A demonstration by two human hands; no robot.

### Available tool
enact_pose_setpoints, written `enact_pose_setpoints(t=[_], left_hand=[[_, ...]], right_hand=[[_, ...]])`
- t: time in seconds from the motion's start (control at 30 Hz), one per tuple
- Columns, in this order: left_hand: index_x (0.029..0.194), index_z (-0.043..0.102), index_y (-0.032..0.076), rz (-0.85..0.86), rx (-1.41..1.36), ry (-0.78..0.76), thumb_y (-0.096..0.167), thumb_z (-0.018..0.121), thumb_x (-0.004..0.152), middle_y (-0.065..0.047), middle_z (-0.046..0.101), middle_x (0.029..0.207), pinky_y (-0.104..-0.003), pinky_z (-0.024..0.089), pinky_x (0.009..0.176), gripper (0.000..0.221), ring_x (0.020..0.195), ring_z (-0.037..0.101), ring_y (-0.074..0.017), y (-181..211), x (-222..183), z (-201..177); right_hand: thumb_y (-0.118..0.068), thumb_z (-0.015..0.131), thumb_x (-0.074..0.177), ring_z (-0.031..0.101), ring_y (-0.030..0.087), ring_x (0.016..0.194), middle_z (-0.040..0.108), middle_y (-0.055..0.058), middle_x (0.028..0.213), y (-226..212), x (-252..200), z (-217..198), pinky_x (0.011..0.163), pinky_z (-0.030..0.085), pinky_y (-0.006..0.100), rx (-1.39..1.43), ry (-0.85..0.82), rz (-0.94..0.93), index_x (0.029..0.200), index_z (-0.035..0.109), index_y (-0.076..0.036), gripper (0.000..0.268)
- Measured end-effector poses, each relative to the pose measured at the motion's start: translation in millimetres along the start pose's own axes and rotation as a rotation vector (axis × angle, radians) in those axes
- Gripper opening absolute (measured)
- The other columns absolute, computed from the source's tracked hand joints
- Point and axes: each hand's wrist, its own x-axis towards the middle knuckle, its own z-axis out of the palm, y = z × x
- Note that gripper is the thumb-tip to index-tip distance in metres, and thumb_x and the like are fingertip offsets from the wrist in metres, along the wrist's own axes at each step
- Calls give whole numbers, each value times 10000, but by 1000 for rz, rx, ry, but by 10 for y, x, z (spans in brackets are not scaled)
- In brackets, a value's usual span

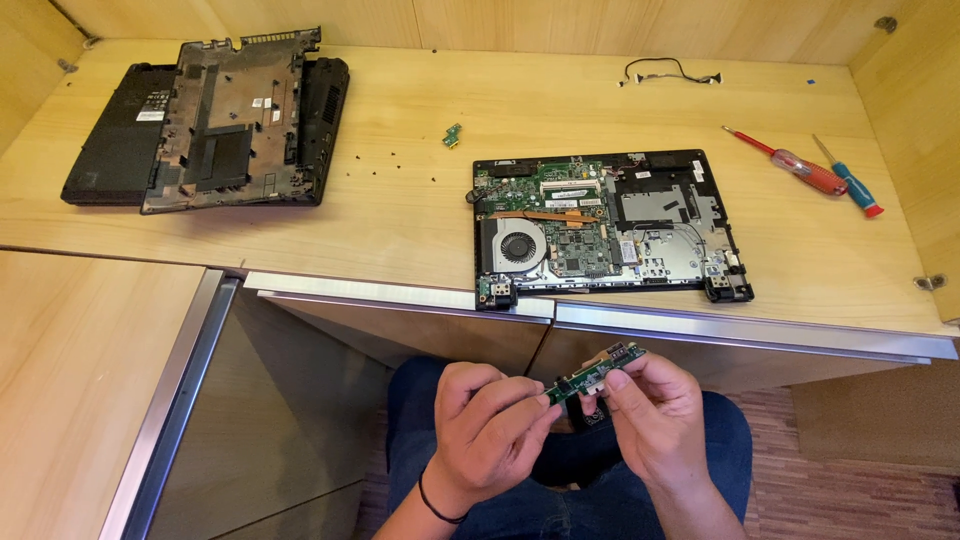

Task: Positioning internal hardware components and connecting ribbon cables inside a laptop chassis during a repair.

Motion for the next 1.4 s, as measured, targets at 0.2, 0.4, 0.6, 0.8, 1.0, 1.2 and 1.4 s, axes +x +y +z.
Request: enact_pose_setpoints(t=[0.2,0.4,0.6,0.8,1.0,1.2,1.4], left_hand=[[1093,590,84,-111,-106,-50,175,672,903,-30,685,955,-332,450,701,226,741,537,-233,13,-77,85],[1081,588,76,-179,-168,-66,100,670,890,-38,679,930,-331,453,710,209,710,549,-212,23,-120,143],[1042,598,83,-100,-83,10,72,663,880,-44,694,891,-311,436,659,175,677,526,-204,-3,-170,157],[1077,612,98,40,-41,44,66,677,879,-13,695,932,-324,405,610,211,707,484,-199,-37,-193,138],[923,651,76,-26,-49,11,74,660,853,-50,689,872,-314,456,645,70,686,546,-208,-156,-116,-22],[909,593,97,-195,26,105,51,695,825,-42,675,853,-282,470,740,140,705,582,-187,-328,-221,-126],[931,561,80,-151,-14,55,-12,672,828,-73,695,881,-298,566,725,177,737,654,-204,-356,-277,-53]], right_hand=[[30,596,868,623,296,660,675,271,937,65,-30,-136,573,542,357,17,-24,-38,922,626,58,68],[-24,600,879,602,245,665,637,201,907,-113,11,-12,602,515,308,-141,-115,-95,999,665,71,166],[-17,613,856,609,206,664,619,161,879,-162,38,-79,620,524,264,-289,-87,-80,1008,667,51,175],[10,580,867,654,189,805,662,162,930,-434,153,-197,704,554,228,-576,-13,-184,1030,647,51,182],[115,535,948,608,234,877,649,149,923,-917,559,-488,810,479,314,-1176,162,-587,991,648,53,136],[-30,609,886,526,279,990,661,89,1028,-637,779,-1135,828,440,389,-1516,277,-446,1149,647,-23,266],[-172,719,854,499,330,1019,581,153,1090,-355,591,-979,906,386,421,-1543,223,-599,1221,597,9,427]])
